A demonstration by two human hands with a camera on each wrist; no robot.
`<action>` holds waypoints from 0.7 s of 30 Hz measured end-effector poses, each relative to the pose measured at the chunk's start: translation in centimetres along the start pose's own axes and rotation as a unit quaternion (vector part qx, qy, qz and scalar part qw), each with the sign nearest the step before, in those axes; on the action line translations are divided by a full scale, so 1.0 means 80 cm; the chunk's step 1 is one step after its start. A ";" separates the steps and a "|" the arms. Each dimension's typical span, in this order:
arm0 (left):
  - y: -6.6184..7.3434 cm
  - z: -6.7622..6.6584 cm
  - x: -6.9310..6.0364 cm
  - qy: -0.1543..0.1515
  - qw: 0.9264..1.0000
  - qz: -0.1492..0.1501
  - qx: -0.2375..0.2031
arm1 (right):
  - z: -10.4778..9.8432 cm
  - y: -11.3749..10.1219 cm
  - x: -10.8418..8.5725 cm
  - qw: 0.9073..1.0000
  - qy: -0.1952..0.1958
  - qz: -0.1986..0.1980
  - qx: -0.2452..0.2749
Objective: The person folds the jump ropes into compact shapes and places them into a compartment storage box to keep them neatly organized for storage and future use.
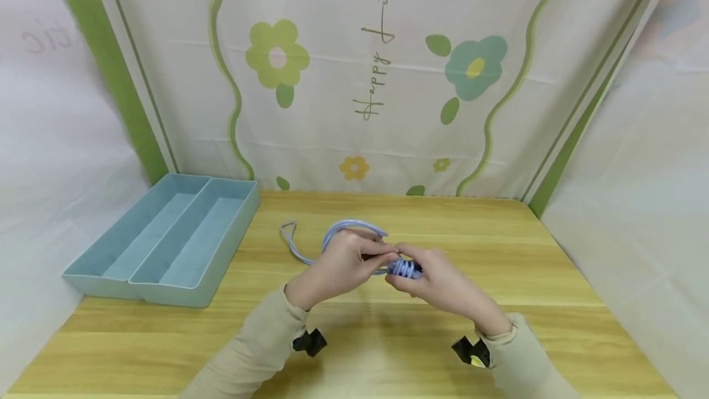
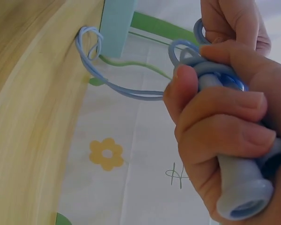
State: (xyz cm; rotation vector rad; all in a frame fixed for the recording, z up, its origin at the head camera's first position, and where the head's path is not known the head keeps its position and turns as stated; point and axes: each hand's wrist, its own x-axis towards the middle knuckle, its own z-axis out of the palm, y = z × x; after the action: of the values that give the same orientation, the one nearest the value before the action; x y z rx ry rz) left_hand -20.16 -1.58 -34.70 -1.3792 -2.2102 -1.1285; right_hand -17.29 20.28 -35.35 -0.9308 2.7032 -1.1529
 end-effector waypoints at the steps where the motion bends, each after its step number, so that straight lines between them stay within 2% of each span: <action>1: 0.001 0.001 0.000 0.001 1.000 0.003 -0.001 | 0.000 0.000 0.000 1.000 0.007 -0.001 0.002; 8: 0.002 0.007 0.000 0.011 1.000 0.017 0.000 | -0.001 -0.001 0.000 0.998 0.060 0.001 0.000; 12: 0.001 0.012 0.000 0.022 1.000 0.007 -0.002 | -0.003 -0.002 0.000 0.997 0.078 0.021 -0.007; 18: 0.005 0.019 0.001 0.047 0.998 -0.035 -0.032 | -0.003 -0.005 0.002 0.987 0.144 0.063 -0.019; 21: 0.007 0.018 0.001 0.039 0.995 -0.073 -0.050 | -0.003 -0.005 0.003 0.983 0.166 0.080 -0.016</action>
State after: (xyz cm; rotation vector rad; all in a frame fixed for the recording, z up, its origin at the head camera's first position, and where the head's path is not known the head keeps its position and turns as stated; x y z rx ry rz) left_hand -19.53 -0.28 -35.33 -1.2065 -2.2566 -1.3359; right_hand -17.37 20.12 -34.87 -0.5496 2.9929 -1.3385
